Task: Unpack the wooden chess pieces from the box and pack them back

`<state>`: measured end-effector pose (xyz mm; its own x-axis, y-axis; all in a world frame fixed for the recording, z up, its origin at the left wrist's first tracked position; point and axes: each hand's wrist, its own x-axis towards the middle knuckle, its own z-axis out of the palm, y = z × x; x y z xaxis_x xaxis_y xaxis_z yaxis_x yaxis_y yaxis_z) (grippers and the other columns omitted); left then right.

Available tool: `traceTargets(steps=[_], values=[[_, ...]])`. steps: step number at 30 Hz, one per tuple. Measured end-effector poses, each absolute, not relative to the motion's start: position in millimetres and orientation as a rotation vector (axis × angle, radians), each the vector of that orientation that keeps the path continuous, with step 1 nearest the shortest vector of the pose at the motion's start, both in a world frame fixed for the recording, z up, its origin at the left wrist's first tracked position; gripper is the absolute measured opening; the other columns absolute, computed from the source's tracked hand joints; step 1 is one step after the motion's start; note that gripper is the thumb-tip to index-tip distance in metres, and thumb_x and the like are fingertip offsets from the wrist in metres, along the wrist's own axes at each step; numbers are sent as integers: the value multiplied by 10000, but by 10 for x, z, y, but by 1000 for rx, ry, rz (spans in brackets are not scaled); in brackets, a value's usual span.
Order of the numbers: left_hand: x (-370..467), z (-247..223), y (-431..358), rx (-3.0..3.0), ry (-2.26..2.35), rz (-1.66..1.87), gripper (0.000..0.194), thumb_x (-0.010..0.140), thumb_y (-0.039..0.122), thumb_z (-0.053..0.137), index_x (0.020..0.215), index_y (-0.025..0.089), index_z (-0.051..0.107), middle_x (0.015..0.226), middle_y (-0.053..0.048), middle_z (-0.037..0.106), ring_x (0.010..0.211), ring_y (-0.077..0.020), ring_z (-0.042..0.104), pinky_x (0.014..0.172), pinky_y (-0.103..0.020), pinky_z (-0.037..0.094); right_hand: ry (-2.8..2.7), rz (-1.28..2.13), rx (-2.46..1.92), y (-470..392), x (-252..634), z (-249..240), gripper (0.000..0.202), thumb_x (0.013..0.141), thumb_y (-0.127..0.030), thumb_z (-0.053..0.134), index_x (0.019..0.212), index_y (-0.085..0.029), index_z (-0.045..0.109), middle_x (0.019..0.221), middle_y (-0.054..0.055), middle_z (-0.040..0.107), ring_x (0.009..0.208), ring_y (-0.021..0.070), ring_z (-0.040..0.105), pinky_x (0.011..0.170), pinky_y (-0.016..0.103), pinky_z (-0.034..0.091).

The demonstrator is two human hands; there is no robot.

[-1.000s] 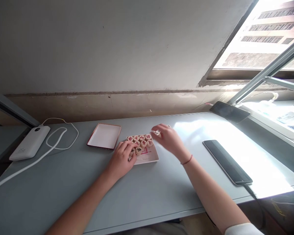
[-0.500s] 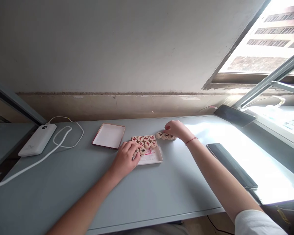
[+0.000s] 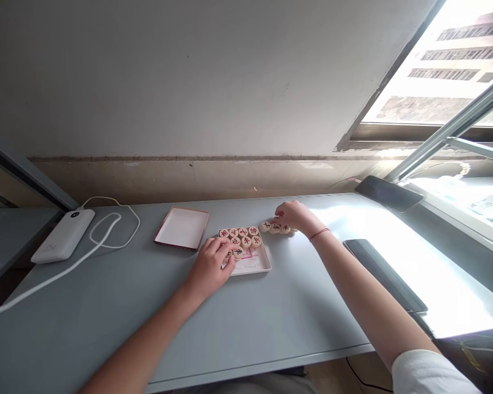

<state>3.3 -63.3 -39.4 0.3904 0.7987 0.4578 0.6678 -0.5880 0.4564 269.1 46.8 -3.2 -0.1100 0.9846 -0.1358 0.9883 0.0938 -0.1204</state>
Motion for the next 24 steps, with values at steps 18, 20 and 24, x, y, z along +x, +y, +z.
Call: traceTargets(steps=[18, 20, 24], values=[[144, -287, -740, 2351, 1125, 1153, 332, 924, 223, 493, 1249, 291, 503, 1129, -41, 595, 1025, -165, 624, 857, -288, 543, 2691, -1921, 1530, -491, 2060, 227, 290, 802, -432, 629, 952, -199, 715, 864, 42, 711, 775, 165, 640, 674, 267, 515], [159, -290, -729, 2324, 1160, 1162, 323, 900, 180, 510, 1208, 279, 519, 1145, -39, 596, 1052, -167, 614, 875, -295, 536, 2605, -2119, 1479, -495, 2078, 186, 340, 772, -422, 669, 1012, -182, 696, 908, 58, 706, 824, 173, 647, 722, 284, 529], [195, -262, -708, 2286, 1196, 1211, 260, 846, 138, 543, 1082, 246, 531, 1093, -42, 602, 1077, -181, 592, 922, -337, 506, 2503, -2302, 1470, -456, 2192, 142, 421, 724, -393, 723, 1077, -171, 666, 1013, 88, 689, 937, 198, 643, 807, 327, 536]])
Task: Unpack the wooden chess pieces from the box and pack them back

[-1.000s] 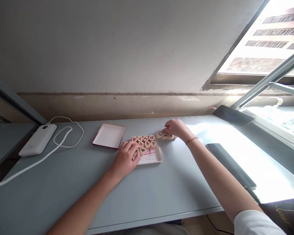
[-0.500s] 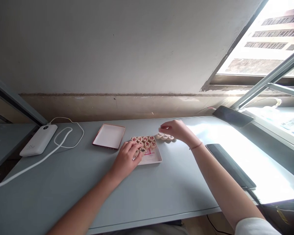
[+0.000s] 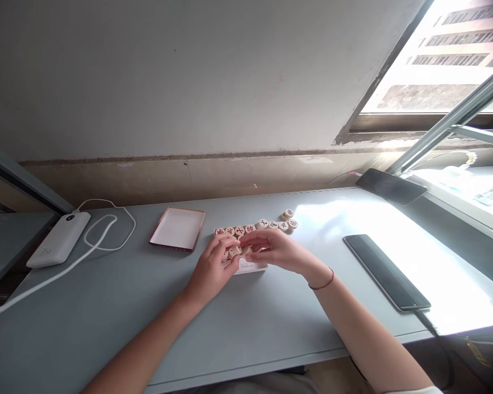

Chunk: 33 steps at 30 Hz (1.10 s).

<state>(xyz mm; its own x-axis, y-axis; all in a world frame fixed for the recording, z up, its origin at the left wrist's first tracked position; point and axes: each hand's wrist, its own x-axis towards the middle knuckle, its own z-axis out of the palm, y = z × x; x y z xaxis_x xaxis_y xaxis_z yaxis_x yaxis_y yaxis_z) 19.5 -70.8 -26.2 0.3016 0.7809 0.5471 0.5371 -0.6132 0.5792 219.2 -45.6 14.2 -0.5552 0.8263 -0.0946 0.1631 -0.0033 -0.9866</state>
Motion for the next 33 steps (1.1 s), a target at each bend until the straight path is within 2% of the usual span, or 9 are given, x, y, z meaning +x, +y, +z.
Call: traceTargets(steps=[2, 5, 8, 11, 15, 18, 21, 27, 33], values=[[212, -226, -703, 2286, 1184, 1193, 201, 844, 139, 536, 1018, 239, 530, 1056, -41, 602, 1061, -182, 593, 896, -335, 507, -1668, 1567, -1052, -421, 2267, 141, 392, 730, -419, 714, 1018, -157, 672, 979, 90, 689, 915, 194, 645, 804, 337, 542], [244, -170, -678, 2362, 1156, 1059, 128, 838, 133, 527, 924, 228, 540, 1035, -37, 615, 1021, -178, 602, 851, -315, 503, -1525, 1452, -1166, -364, 2378, 153, 392, 756, -498, 668, 920, -141, 670, 833, 67, 678, 757, 156, 639, 711, 320, 554], [292, -145, -615, 2471, 1180, 905, 87, 811, 134, 559, 839, 216, 555, 1006, -27, 652, 963, -182, 610, 845, -330, 472, -1432, 1376, -1253, -329, 2450, 156, 428, 737, -539, 669, 899, -142, 664, 792, 54, 669, 662, 129, 618, 659, 313, 551], [344, -163, -546, 2573, 1219, 769, 91, 780, 132, 600, 782, 220, 580, 944, -5, 684, 928, -193, 597, 818, -343, 436, -1405, 1426, -1212, -328, 2461, 135, 443, 714, -524, 696, 947, -149, 661, 870, 65, 685, 743, 149, 647, 736, 340, 563], [385, -216, -517, 2691, 1235, 675, 104, 775, 133, 618, 738, 228, 600, 942, 3, 688, 920, -209, 566, 763, -347, 410, -1522, 1461, -1209, -346, 2435, 85, 369, 771, -449, 667, 1013, -171, 662, 938, 63, 688, 839, 171, 660, 781, 343, 566], [368, -233, -523, 2724, 1251, 703, 101, 788, 138, 608, 747, 230, 616, 1002, -10, 668, 928, -210, 549, 752, -345, 414, -1660, 1401, -1286, -360, 2414, 57, 264, 818, -369, 614, 992, -177, 667, 835, 45, 686, 747, 156, 658, 676, 304, 562], [289, -218, -514, 2706, 1257, 783, 67, 807, 176, 601, 796, 233, 635, 1008, -27, 646, 938, -212, 537, 796, -357, 439, -1832, 1260, -1303, -391, 2361, 33, 166, 823, -302, 580, 894, -181, 667, 842, 38, 685, 683, 134, 633, 570, 251, 514], [47, -203, -494, 2642, 1274, 845, 172, 841, 233, 570, 1008, 249, 612, 1102, -48, 594, 1098, -236, 505, 953, -413, 442, -2001, 872, -1390, -532, 2098, -58, 116, 835, -227, 551, 772, -192, 642, 773, 15, 672, 605, 110, 575, 538, 222, 421], [-18, -289, -550, 2611, 1210, 807, 315, 839, 295, 591, 1152, 259, 578, 1258, -74, 533, 1242, -267, 440, 1029, -441, 421, -2141, 558, -1576, -629, 1977, -67, 152, 860, -149, 495, 753, -184, 597, 773, 20, 630, 563, 100, 503, 506, 223, 328]])
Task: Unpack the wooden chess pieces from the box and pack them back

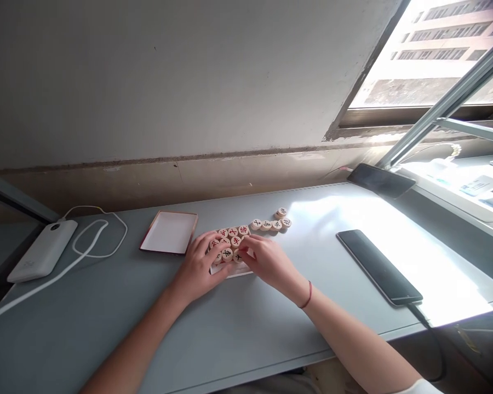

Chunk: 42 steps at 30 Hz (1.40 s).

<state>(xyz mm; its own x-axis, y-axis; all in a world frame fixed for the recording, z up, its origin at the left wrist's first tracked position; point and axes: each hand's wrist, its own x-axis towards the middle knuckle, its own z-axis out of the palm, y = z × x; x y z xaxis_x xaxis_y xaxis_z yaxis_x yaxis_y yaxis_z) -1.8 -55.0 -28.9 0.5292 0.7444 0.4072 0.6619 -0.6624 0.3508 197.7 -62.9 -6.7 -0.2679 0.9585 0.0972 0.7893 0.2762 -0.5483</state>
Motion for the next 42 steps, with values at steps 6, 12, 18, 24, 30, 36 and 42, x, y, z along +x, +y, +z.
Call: traceTargets(steps=[6, 12, 18, 24, 30, 36, 42], values=[[4, -364, -591, 2626, 1158, 763, 466, 812, 382, 638, 1250, 265, 532, 1344, -89, 477, 1318, -298, 370, 1074, -480, 383, -2360, 504, -1579, -688, 1992, -6, 116, 866, -268, 552, 969, -236, 595, 900, 9, 635, 602, 101, 530, 479, 216, 262], [20, -392, -590, 2593, 1146, 793, 489, 783, 354, 670, 1245, 264, 536, 1342, -87, 478, 1319, -303, 371, 1086, -484, 376, -2447, 350, -1739, -667, 1994, -43, 77, 894, -230, 485, 872, -209, 555, 782, 4, 628, 550, 110, 509, 450, 246, 191], [20, -439, -584, 2590, 1112, 788, 579, 785, 361, 674, 1311, 240, 465, 1377, -116, 434, 1338, -308, 339, 1095, -501, 359, -2452, 362, -1732, -669, 1972, -39, 50, 872, -226, 504, 889, -217, 550, 722, -1, 635, 546, 126, 519, 453, 245, 189], [-1, -451, -586, 2578, 1132, 712, 589, 787, 386, 665, 1322, 251, 458, 1405, -108, 404, 1358, -321, 302, 1098, -511, 351, -2110, 457, -1711, -375, 2315, 54, 157, 864, -373, 520, 869, -225, 571, 873, 5, 674, 653, 124, 568, 578, 224, 355], [0, -412, -588, 2603, 1160, 711, 541, 813, 388, 627, 1313, 255, 470, 1408, -101, 408, 1354, -324, 310, 1082, -506, 370, -1829, 172, -2398, 197, 2740, 91, 253, 838, -386, 466, 925, -192, 604, 865, 93, 649, 739, 216, 587, 551, 266, 328], [30, -325, -572, 2665, 1179, 775, 478, 841, 408, 591, 1274, 227, 500, 1363, -116, 455, 1314, -309, 357, 1056, -483, 396, -1981, 341, -2590, 423, 2743, 123, 59, 710, -213, 523, 669, -191, 558, 656, 67, 551, 629, 207, 559, 503, 261, 281], [204, -165, -514, 2660, 1229, 905, 336, 894, 333, 529, 1209, 220, 553, 1203, -84, 564, 1160, -247, 472, 992, -415, 435, -1963, 106, -2478, 359, 2737, 66, 86, 713, -193, 499, 628, -197, 513, 626, 55, 499, 592, 184, 522, 500, 264, 231]])
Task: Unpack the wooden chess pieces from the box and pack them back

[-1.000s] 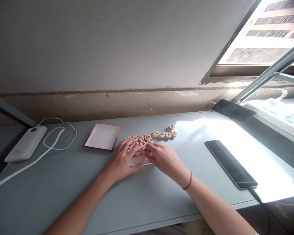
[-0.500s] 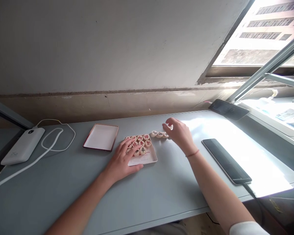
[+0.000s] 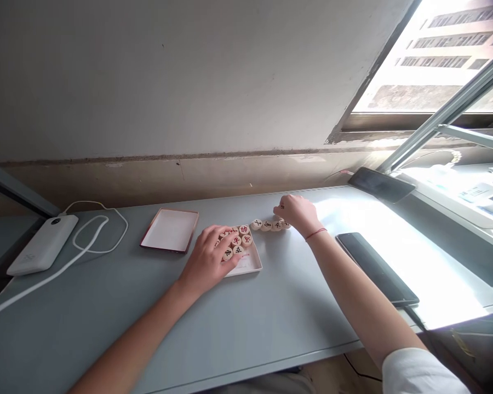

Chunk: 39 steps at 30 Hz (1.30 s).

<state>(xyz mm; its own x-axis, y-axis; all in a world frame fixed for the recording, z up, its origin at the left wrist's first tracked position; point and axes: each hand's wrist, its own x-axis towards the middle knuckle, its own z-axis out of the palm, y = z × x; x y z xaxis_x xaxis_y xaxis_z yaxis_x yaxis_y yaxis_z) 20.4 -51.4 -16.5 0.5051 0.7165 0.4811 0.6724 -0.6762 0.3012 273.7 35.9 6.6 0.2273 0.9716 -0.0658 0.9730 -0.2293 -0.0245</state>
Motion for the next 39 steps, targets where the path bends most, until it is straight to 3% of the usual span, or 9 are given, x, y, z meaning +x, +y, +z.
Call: traceTargets(steps=[5, 10, 14, 18, 21, 27, 32, 35, 39], values=[[363, -133, -473, 2644, 1169, 906, 254, 886, 288, 527, 1117, 227, 615, 1168, -64, 583, 1145, -243, 463, 976, -406, 433, 1931, -218, 2377, 391, 2811, -54, 106, 750, -206, 497, 652, -193, 536, 646, 66, 533, 588, 175, 517, 507, 256, 254], [388, -175, -488, 2602, 1171, 914, 232, 879, 249, 528, 1086, 226, 629, 1145, -53, 601, 1124, -236, 474, 977, -403, 432, 1986, -214, 2414, 436, 2824, -35, 88, 690, -172, 519, 644, -188, 592, 662, 82, 582, 617, 197, 548, 518, 266, 285], [364, -202, -498, 2524, 1256, 996, 260, 905, 271, 512, 1146, 250, 607, 1110, -53, 613, 1081, -228, 506, 945, -399, 458, 2318, -255, 2606, 269, 2675, 149, 168, 751, -262, 510, 730, -197, 663, 704, 60, 641, 694, 195, 583, 594, 271, 370], [374, -223, -493, 2514, 1240, 1085, 433, 896, 372, 547, 1308, 247, 497, 1157, -80, 596, 1064, -234, 543, 923, -396, 477, 2744, -1025, 2417, -158, 2343, 287, 238, 767, -355, 570, 904, -203, 691, 802, 27, 695, 687, 150, 611, 640, 252, 461], [381, -228, -497, 2500, 1164, 1123, 406, 929, 320, 499, 1327, 250, 464, 1152, -71, 604, 1030, -202, 584, 906, -357, 489, 2811, -1502, 2153, -425, 2133, 252, 229, 807, -361, 554, 903, -205, 690, 772, 21, 693, 674, 143, 619, 606, 249, 482], [386, -257, -505, 2432, 1155, 1152, 195, 882, 238, 558, 1076, 218, 555, 1069, -49, 647, 1035, -193, 602, 878, -330, 488, 2774, -1872, 2055, -451, 2167, 97, 296, 812, -429, 596, 945, -180, 684, 844, 54, 708, 770, 167, 654, 672, 279, 527], [473, -251, -495, 2604, 1147, 868, 93, 778, 179, 578, 861, 211, 550, 757, 12, 632, 786, -181, 609, 815, -379, 451, 2562, -1990, 2380, -377, 2342, 111, 390, 763, -490, 645, 979, -165, 661, 868, 71, 706, 783, 178, 660, 692, 304, 546], [528, -233, -478, 2724, 1148, 731, 42, 793, 232, 583, 833, 218, 588, 866, -23, 659, 932, -227, 580, 853, -417, 409, 2563, -1995, 2361, -385, 2368, 133, 384, 769, -488, 638, 974, -164, 659, 853, 65, 700, 777, 174, 654, 691, 302, 545], [546, -244, -451, 2796, 1240, 621, 114, 843, 263, 571, 927, 246, 646, 1091, -60, 634, 1029, -263, 523, 874, -455, 392, 2686, -1874, 2194, -403, 2368, 120, 341, 805, -459, 602, 997, -182, 653, 883, 61, 697, 815, 176, 654, 708, 300, 537]])
